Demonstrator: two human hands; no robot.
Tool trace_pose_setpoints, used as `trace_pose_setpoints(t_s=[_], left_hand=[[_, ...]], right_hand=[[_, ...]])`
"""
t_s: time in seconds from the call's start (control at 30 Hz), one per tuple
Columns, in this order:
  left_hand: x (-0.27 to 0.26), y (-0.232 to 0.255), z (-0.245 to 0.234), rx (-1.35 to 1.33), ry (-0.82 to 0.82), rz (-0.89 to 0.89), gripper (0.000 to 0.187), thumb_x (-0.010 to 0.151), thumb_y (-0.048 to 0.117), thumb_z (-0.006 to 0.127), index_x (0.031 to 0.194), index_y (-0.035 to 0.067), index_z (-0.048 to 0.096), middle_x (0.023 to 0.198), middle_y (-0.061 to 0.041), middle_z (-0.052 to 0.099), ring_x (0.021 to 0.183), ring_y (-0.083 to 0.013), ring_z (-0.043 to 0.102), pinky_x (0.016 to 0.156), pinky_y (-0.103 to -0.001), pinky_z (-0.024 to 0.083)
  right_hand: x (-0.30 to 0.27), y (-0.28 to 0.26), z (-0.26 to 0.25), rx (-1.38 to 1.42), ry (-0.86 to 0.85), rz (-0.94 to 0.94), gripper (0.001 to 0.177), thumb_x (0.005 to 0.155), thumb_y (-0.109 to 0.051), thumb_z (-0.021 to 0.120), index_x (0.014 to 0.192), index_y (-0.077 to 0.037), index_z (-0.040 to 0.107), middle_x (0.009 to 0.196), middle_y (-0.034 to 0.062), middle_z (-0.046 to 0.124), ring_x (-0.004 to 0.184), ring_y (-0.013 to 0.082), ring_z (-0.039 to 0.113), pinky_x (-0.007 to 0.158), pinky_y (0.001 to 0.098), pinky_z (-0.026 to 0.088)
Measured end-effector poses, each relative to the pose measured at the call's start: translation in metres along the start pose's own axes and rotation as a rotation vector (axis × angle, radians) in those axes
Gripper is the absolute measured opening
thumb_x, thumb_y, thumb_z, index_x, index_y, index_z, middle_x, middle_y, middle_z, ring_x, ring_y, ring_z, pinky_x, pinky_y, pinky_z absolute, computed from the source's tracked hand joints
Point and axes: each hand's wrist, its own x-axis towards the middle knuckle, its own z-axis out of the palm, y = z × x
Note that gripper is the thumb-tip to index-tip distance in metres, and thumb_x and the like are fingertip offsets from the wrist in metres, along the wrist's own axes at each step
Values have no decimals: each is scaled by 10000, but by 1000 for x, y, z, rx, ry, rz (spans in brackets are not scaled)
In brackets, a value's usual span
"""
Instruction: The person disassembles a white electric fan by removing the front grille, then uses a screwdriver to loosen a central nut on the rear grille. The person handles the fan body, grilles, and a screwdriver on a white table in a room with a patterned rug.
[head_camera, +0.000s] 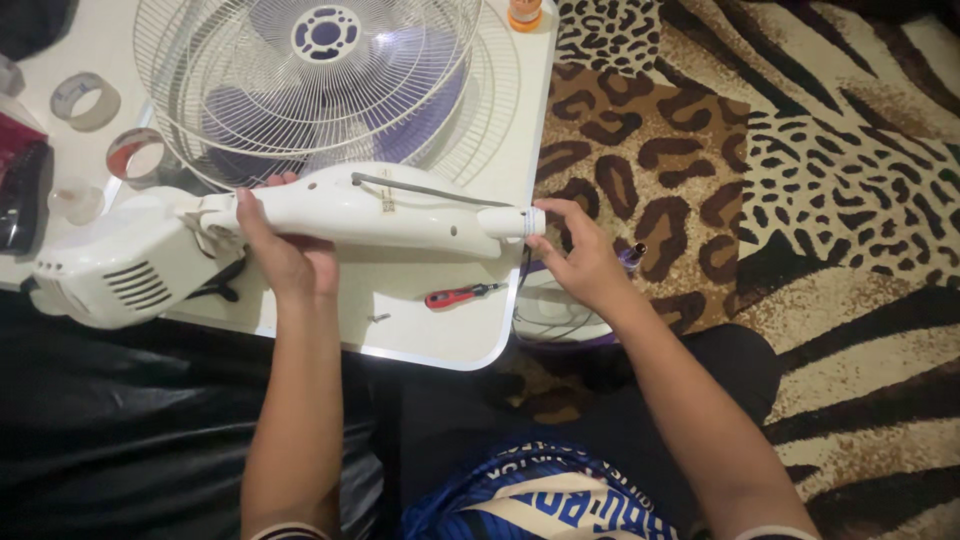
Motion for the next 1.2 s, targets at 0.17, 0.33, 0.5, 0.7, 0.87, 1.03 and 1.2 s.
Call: trace_pose_setpoints(t_s=[0.17, 0.33, 0.5, 0.7, 0.87, 1.03, 1.2], left_hand=[[2, -5, -7, 36, 46, 57, 551, 957, 425, 669, 1305, 29, 509, 1212, -80, 574, 1168, -226, 595, 1074, -429, 527], [9, -11, -6, 59, 72, 98, 491, 952, 379, 685, 1239, 1, 555, 1140, -94, 629, 1106, -241, 635, 1010, -433, 554], [8, -13, -8, 48, 43, 108, 476, 968, 369, 686, 1224, -13, 562, 1139, -104, 632, 1091, -246, 639, 990, -428, 563], [5, -12, -6, 70, 44, 101, 482, 968, 377, 672, 1255, 10, 548, 1154, -100, 627, 1099, -233, 645, 988, -424, 567], [4, -8, -11, 112, 49, 63, 530, 967, 413, 650, 1281, -3, 554, 1223, -124, 646, 1140, -238, 654, 1020, -409, 567], [-3, -4, -8, 85, -21, 40, 564, 989, 463, 647, 1297, 2, 538, 1216, -122, 609, 1164, -247, 620, 1073, -423, 537], [-12, -3, 2, 102, 52, 47, 580, 905, 492, 635, 1310, 107, 482, 1222, -47, 588, 1184, -200, 594, 1102, -428, 519]], right_hand=[[-3, -3, 0, 9, -5, 55, 402, 956, -190, 721, 1302, -42, 581, 1188, 159, 690, 1098, 317, 688, 903, 385, 533], [-8, -26, 8, -441, 214, -392, 337, 914, -153, 762, 1206, -71, 615, 1239, 167, 648, 1143, 352, 600, 1004, 452, 467], [-31, -66, 63, -286, -153, -590, 294, 830, -52, 685, 1115, -118, 707, 1056, 44, 667, 992, 253, 622, 866, 413, 474], [-9, -71, 138, -420, -253, -684, 263, 843, -120, 608, 1084, -88, 710, 982, 68, 652, 940, 248, 644, 789, 389, 503], [-9, -59, 156, -431, -276, -666, 66, 845, -137, 613, 886, -91, 638, 939, 69, 636, 909, 249, 656, 800, 407, 534], [-12, -64, 148, -420, -271, -654, 72, 860, -140, 616, 887, -78, 638, 907, 80, 616, 857, 258, 660, 770, 401, 534], [-21, -80, 121, -112, -216, -643, 302, 901, -20, 625, 1197, -24, 689, 952, 111, 606, 860, 281, 636, 784, 386, 531]])
